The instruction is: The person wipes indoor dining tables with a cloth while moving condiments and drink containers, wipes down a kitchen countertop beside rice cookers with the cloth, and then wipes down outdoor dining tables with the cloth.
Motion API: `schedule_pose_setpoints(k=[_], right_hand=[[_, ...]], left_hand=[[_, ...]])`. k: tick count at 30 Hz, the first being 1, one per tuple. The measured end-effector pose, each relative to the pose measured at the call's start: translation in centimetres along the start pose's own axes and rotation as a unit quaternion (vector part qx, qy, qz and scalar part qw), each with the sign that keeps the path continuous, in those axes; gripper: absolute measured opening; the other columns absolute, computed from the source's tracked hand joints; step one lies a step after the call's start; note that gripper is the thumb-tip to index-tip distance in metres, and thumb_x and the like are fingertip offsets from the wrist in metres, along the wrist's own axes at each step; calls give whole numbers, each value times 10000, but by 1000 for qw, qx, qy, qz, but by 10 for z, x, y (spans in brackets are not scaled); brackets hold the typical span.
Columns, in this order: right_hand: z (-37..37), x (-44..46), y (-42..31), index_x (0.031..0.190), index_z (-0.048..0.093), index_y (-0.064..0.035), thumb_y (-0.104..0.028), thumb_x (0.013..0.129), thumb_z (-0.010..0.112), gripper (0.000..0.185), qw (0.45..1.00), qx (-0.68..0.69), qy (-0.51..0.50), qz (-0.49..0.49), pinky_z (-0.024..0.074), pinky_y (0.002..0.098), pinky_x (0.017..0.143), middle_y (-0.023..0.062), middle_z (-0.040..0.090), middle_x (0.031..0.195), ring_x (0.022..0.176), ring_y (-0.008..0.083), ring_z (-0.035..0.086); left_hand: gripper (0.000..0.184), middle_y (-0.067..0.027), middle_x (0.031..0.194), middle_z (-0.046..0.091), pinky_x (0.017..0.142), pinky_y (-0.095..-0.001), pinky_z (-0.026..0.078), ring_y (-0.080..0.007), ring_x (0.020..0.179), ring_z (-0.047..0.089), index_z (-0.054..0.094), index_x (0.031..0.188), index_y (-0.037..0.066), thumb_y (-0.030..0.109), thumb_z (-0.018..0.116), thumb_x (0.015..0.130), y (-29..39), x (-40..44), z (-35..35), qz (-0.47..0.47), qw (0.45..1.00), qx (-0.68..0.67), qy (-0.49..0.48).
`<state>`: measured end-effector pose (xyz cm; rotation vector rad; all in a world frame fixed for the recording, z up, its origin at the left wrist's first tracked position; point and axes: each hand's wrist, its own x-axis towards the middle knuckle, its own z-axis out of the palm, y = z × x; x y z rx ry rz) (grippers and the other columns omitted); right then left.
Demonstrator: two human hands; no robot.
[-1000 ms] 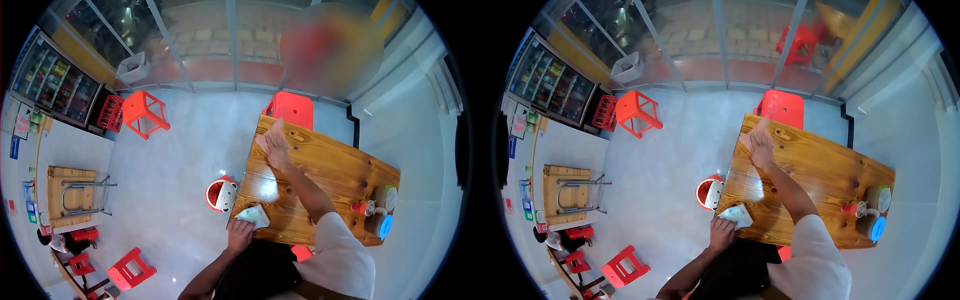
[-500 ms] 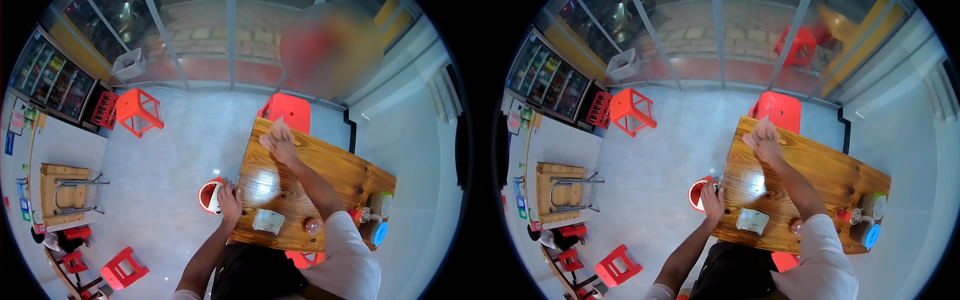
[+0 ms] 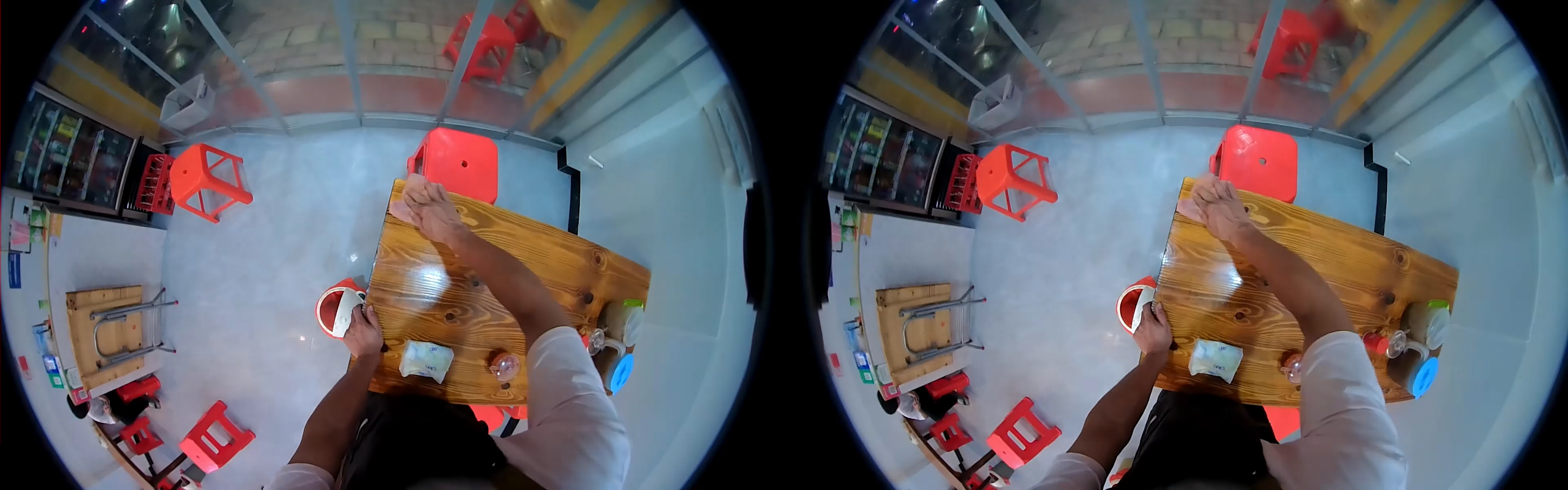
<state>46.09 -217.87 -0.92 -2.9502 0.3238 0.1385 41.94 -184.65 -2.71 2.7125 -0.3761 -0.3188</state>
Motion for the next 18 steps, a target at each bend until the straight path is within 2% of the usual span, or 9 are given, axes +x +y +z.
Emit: schedule_pose_setpoints(k=[2, 4, 6, 8, 9, 12, 15, 18], right_hand=[[-27, -26, 16, 1504, 468, -151, -288, 977, 526, 548, 995, -67, -46, -51, 193, 557, 1210, 37, 408, 1570, 1492, 358, 266], [-40, -36, 26, 1510, 457, -150, -281, 976, 532, 555, 993, -79, -64, -60, 198, 549, 1212, 34, 421, 1561, 1490, 355, 268], [-31, -37, 27, 1515, 455, -155, -300, 991, 538, 549, 997, -22, -64, -25, 197, 535, 1219, 37, 421, 1573, 1498, 346, 261], [-9, -9, 6, 1504, 459, -163, -311, 965, 564, 569, 997, -61, -19, -45, 215, 541, 1207, 21, 425, 1557, 1496, 334, 269], [-2, 6, 2, 1499, 462, -167, -317, 952, 577, 579, 995, -83, 10, -56, 224, 545, 1201, 13, 427, 1549, 1495, 328, 273], [5, -4, 23, 1482, 474, -162, -291, 940, 588, 568, 997, -9, 40, -71, 229, 546, 1197, 9, 439, 1535, 1485, 331, 293], [-13, -40, 50, 1474, 476, -151, -254, 932, 590, 563, 994, -61, 5, -89, 242, 532, 1198, 18, 450, 1522, 1473, 334, 314], [-10, -18, 22, 1510, 438, -158, -255, 932, 604, 609, 998, -48, -4, -50, 231, 540, 1205, 17, 418, 1555, 1483, 332, 303]], left_hand=[[358, -175, 946, 707, 711, -513, 539, -407, 817, 679, 586, 1101, 90, 416, 453, 1035, -2, -3, 2, 7, 1000, -1, 8], [353, -176, 940, 708, 710, -516, 536, -408, 821, 678, 592, 1110, 94, 410, 455, 1034, 2, -2, 0, 3, 1000, -7, 8], [350, -174, 945, 710, 712, -517, 535, -410, 825, 677, 597, 1124, 100, 407, 457, 1033, 6, 1, -3, -16, 1000, -5, -10], [351, -169, 961, 710, 716, -518, 535, -412, 830, 676, 599, 1143, 106, 406, 459, 1030, 6, -1, -6, -39, 998, 13, -53], [351, -168, 966, 711, 717, -517, 535, -412, 829, 677, 600, 1146, 108, 407, 460, 1029, 5, -2, -1, -31, 999, 9, -43], [360, -163, 987, 716, 730, -513, 539, -403, 835, 683, 604, 1161, 107, 411, 467, 1026, 0, -1, 2, -8, 1000, 8, -21], [367, -161, 989, 719, 731, -506, 542, -397, 838, 686, 611, 1157, 102, 414, 473, 1025, 2, 0, 0, -30, 999, 0, -29], [371, -164, 978, 720, 725, -501, 545, -394, 831, 688, 606, 1170, 99, 413, 474, 1025, 1, 0, -1, -46, 997, 23, -56]])
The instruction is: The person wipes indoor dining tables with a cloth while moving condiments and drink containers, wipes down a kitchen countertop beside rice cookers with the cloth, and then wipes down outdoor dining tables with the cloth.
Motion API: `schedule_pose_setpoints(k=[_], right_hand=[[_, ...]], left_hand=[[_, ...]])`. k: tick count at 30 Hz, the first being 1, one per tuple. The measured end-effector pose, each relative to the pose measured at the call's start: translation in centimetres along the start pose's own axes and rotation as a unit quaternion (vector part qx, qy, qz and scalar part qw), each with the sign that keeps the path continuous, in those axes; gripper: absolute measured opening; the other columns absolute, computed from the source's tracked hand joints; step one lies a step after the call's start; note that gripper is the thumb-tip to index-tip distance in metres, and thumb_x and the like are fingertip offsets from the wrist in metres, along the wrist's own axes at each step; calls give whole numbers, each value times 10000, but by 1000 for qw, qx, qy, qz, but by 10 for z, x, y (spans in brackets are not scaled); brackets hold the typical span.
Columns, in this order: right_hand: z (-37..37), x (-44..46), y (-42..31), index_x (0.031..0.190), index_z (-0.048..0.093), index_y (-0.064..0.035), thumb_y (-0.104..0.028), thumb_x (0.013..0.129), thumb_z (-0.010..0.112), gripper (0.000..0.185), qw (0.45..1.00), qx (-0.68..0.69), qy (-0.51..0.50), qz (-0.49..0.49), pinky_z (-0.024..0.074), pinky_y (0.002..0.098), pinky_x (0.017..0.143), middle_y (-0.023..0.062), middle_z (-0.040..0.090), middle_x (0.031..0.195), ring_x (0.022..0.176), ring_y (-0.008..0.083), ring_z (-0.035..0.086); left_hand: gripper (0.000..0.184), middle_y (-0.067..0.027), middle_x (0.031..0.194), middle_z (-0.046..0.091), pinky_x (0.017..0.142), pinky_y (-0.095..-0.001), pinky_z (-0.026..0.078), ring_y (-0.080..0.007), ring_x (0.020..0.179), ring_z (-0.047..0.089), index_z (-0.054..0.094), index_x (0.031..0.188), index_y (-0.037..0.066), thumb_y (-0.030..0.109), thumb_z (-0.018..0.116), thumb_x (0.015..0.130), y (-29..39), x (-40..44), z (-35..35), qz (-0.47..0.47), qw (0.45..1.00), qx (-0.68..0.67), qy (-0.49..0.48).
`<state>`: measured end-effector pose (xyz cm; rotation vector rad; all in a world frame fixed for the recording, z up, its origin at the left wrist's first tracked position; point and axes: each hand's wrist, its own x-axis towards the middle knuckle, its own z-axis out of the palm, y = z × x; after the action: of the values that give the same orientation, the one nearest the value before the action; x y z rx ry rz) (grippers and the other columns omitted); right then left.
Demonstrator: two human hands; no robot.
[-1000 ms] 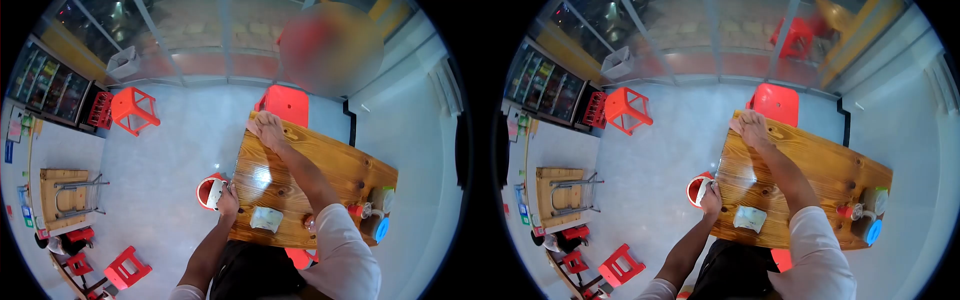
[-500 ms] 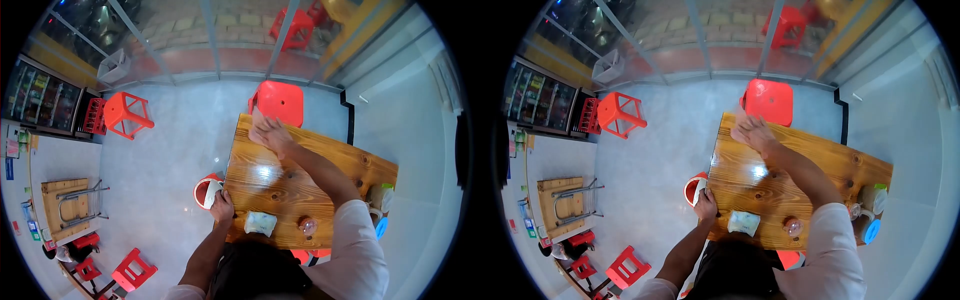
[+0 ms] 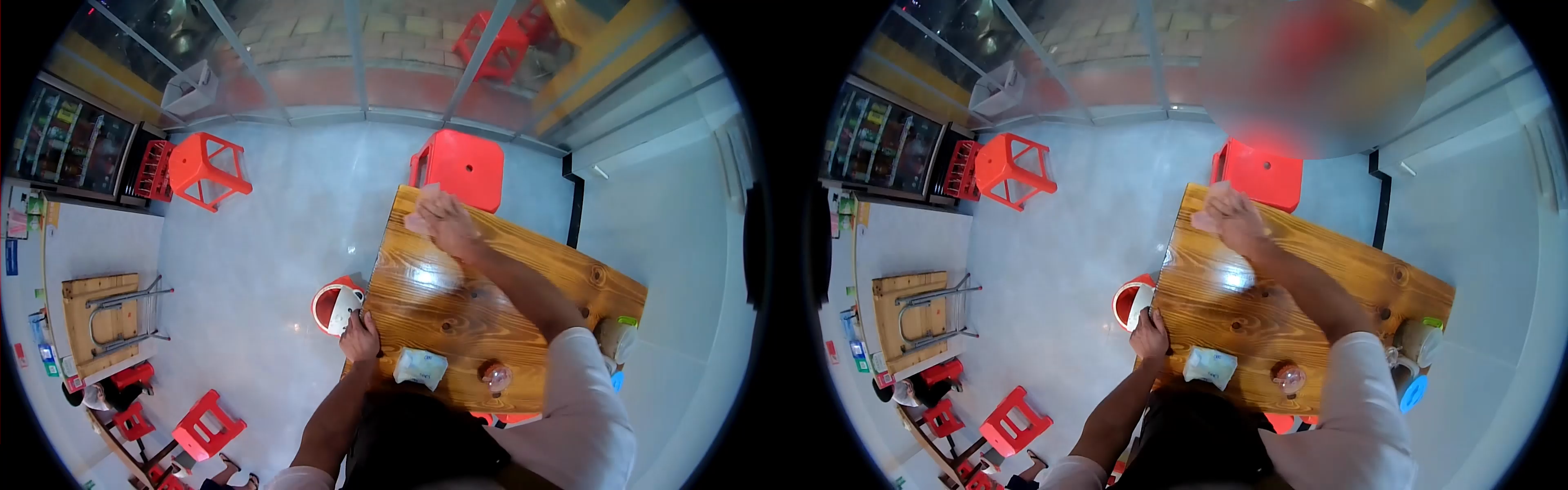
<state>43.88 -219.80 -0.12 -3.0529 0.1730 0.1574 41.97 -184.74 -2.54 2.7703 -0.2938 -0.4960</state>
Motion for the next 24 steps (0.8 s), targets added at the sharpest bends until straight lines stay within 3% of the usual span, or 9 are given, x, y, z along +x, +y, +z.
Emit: schedule_pose_setpoints(k=[6, 9, 12, 15, 18, 19, 21, 22, 24], right_hand=[[3, -10, 20, 1520, 430, -147, -239, 932, 590, 616, 999, 24, 10, -28, 211, 529, 1218, 15, 392, 1584, 1489, 330, 300], [-3, -40, 29, 1510, 436, -129, -205, 961, 513, 560, 999, -2, 21, -29, 208, 498, 1231, 31, 406, 1572, 1484, 335, 312], [-9, 6, -6, 1514, 429, -126, -185, 985, 442, 532, 997, -66, -43, -20, 208, 457, 1244, 61, 411, 1566, 1482, 333, 317], [23, 42, -26, 1494, 462, -123, -278, 981, 519, 539, 997, 6, 67, 27, 174, 442, 1253, 73, 443, 1548, 1460, 307, 343], [17, 22, -9, 1456, 484, -106, -134, 971, 433, 488, 987, 99, 123, 25, 279, 407, 1217, 107, 463, 1513, 1454, 305, 372], [8, 10, 6, 1466, 475, -102, -155, 977, 442, 493, 965, 235, 73, 95, 297, 403, 1203, 127, 454, 1522, 1448, 306, 381], [-7, -35, 29, 1462, 481, -86, -203, 1001, 444, 476, 932, 281, 31, 229, 329, 416, 1173, 175, 450, 1514, 1416, 329, 414], [-4, -72, 42, 1447, 497, -74, -230, 1020, 438, 458, 936, 189, 46, 292, 342, 434, 1156, 204, 456, 1498, 1389, 350, 438], [111, -165, 119, 1471, 469, -85, -240, 1040, 459, 458, 957, 47, 177, 227, 397, 516, 1071, 198, 415, 1536, 1409, 377, 401]], left_hand=[[344, -163, 953, 721, 702, -495, 548, -392, 804, 690, 607, 1173, 107, 394, 490, 1022, 0, 1, 3, 26, 999, -6, 35], [341, -157, 952, 722, 697, -496, 548, -391, 798, 690, 607, 1168, 108, 394, 491, 1021, -2, 0, 4, 29, 999, -5, 42], [354, -155, 946, 721, 692, -500, 545, -392, 796, 689, 601, 1176, 112, 407, 479, 1024, -2, 1, 7, 28, 999, -4, 44], [364, -160, 927, 719, 676, -509, 540, -400, 777, 687, 600, 1179, 115, 418, 470, 1026, 0, 0, 8, 28, 998, 11, 49], [365, -169, 917, 717, 649, -526, 527, -412, 747, 681, 596, 1188, 111, 414, 470, 1027, 1, -1, 7, 14, 1000, 16, 22], [363, -168, 919, 718, 652, -525, 528, -410, 750, 682, 597, 1190, 111, 410, 471, 1027, 4, 1, 9, 17, 1000, 12, 21], [358, -167, 923, 719, 656, -522, 530, -407, 756, 684, 598, 1193, 110, 402, 474, 1027, 0, -1, 8, 17, 1000, 8, 17], [352, -166, 925, 719, 662, -515, 534, -405, 760, 685, 601, 1190, 107, 393, 480, 1025, -2, -1, 9, 27, 999, 9, 31], [352, -168, 930, 717, 662, -510, 537, -405, 762, 685, 606, 1182, 103, 394, 489, 1021, -3, -2, 8, 31, 999, -1, 39]])
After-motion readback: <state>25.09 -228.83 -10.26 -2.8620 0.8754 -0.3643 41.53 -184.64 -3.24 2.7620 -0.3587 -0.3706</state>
